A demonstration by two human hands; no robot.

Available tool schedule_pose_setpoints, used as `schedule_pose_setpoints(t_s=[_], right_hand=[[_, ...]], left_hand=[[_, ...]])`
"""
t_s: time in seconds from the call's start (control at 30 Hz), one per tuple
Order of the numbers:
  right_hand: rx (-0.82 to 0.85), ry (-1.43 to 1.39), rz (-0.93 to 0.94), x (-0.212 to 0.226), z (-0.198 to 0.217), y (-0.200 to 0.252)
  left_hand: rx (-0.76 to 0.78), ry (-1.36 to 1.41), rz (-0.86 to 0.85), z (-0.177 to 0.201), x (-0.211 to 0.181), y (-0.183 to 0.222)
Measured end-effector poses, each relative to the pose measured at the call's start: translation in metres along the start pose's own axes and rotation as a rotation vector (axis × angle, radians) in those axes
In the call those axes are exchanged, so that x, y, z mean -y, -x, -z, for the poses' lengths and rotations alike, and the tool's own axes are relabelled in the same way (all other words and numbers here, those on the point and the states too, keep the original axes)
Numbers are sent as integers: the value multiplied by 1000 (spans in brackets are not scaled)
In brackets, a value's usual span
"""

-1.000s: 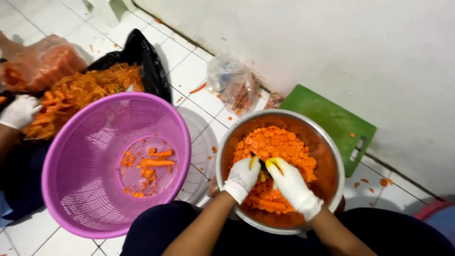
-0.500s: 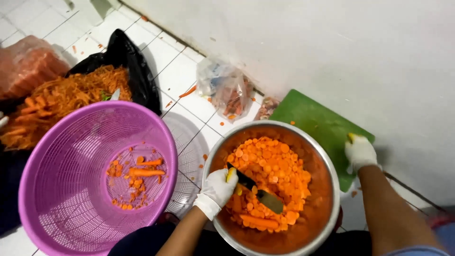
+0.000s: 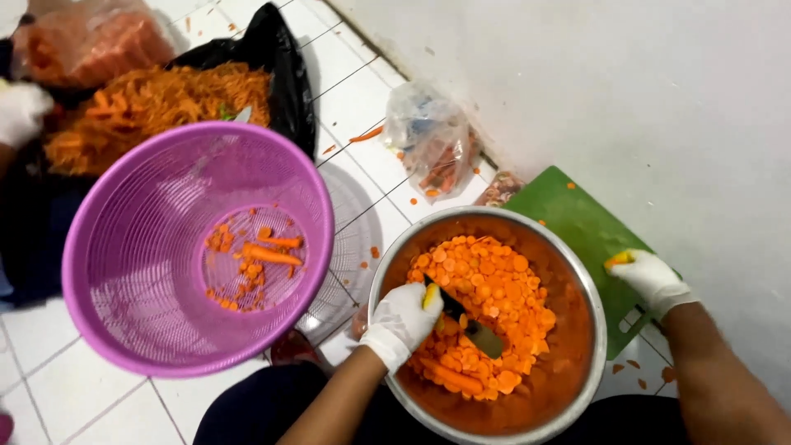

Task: Workers are sitting on the floor manually peeling and slicing a large quantity of carrots into a bowl and basket.

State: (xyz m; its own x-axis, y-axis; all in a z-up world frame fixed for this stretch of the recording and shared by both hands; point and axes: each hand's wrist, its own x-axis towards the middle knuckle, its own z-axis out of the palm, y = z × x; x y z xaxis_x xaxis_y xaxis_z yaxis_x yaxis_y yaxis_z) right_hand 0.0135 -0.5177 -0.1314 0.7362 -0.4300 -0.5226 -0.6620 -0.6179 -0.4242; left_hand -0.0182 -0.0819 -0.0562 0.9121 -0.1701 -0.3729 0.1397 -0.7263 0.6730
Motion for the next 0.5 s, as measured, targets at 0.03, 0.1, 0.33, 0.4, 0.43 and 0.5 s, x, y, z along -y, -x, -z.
schedule_pose_setpoints(t_s=[0.03, 0.1, 0.33, 0.4, 0.43, 0.5], right_hand=[[90, -167, 41, 27, 12, 24], [182, -119, 56, 93, 27, 94], [303, -234, 512, 126, -58, 218], [236, -98, 485, 131, -67, 225], [188, 49, 454, 132, -72, 230], [74, 56, 359, 115, -61, 218]], left_hand=[[9, 2, -9, 0, -2, 4], [13, 22, 9, -2, -3, 9], [86, 109, 81, -22, 2, 11], [106, 113, 60, -22, -3, 10], [125, 126, 58, -24, -3, 11], [145, 116, 48, -29, 0, 6]])
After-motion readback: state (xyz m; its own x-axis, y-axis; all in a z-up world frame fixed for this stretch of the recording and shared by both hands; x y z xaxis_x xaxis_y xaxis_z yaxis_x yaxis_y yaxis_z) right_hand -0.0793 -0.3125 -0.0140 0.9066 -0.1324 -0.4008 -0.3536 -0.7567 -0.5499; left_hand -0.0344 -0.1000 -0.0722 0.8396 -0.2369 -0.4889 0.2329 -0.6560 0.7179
